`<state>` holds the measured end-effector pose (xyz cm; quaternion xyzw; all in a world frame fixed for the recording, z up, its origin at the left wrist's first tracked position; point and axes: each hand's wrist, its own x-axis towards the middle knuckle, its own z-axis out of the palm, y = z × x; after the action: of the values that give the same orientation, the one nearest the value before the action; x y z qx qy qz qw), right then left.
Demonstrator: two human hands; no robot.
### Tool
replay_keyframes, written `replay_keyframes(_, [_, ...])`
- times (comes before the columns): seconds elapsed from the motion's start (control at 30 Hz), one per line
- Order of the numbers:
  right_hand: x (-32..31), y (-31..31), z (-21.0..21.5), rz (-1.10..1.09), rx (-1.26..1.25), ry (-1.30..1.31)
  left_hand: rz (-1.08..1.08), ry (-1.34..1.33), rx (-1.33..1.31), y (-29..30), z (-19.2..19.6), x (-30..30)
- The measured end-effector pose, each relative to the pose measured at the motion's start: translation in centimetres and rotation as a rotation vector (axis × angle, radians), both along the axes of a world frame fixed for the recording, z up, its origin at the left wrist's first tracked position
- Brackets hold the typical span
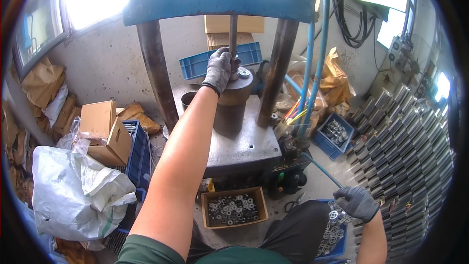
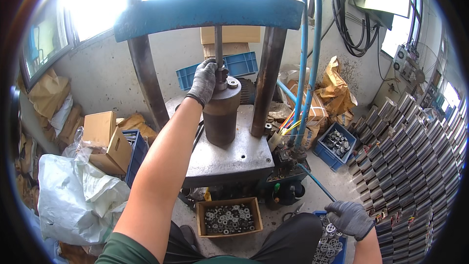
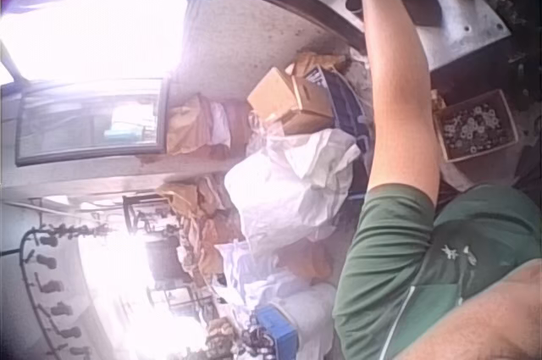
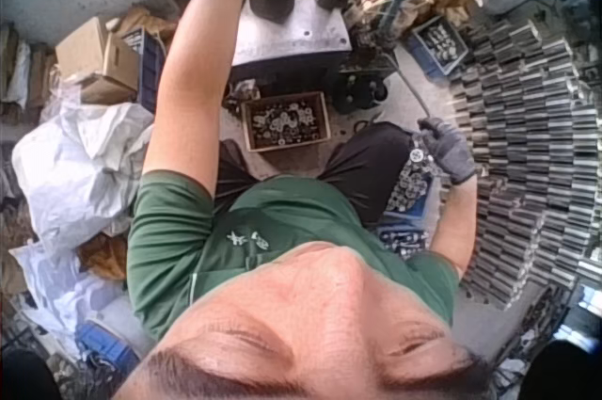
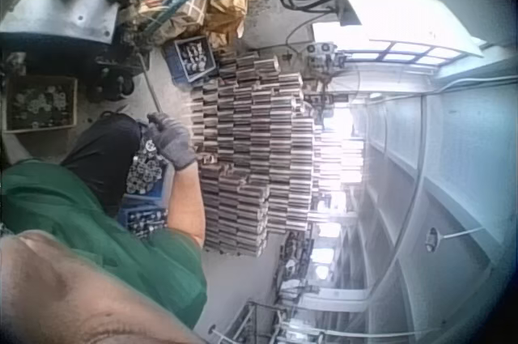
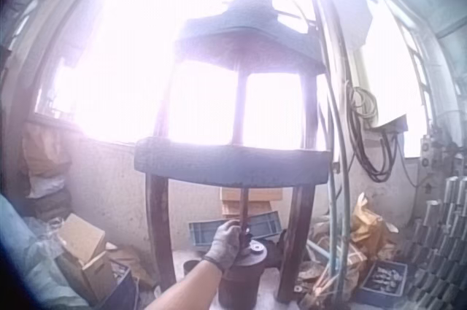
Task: Operating a press machine to assemble or process metal components.
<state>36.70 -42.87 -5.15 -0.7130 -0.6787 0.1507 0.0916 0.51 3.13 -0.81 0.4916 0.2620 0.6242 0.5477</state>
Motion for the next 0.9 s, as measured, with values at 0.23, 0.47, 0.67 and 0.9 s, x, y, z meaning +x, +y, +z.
replay_keyframes(0.23, [0.2, 0.3, 0.1, 0.130, -0.199, -0.140, 0.015, -0.003, -0.011, -0.1, 0.0, 0.2])
replay_keyframes(0.47, [0.1, 0.2, 0.4, 0.079, -0.073, -0.067, 0.035, 0.042, 0.015, -0.3, 0.1, 0.1])
replay_keyframes(0.67, [0.2, 0.6, 0.7, 0.083, -0.151, -0.072, 0.035, 0.029, -0.001, -0.5, 0.1, 0.1])
replay_keyframes(0.9, [0.2, 0.2, 0.3, 0.136, -0.158, -0.107, 0.014, -0.001, -0.027, -0.5, 0.5, 0.3])
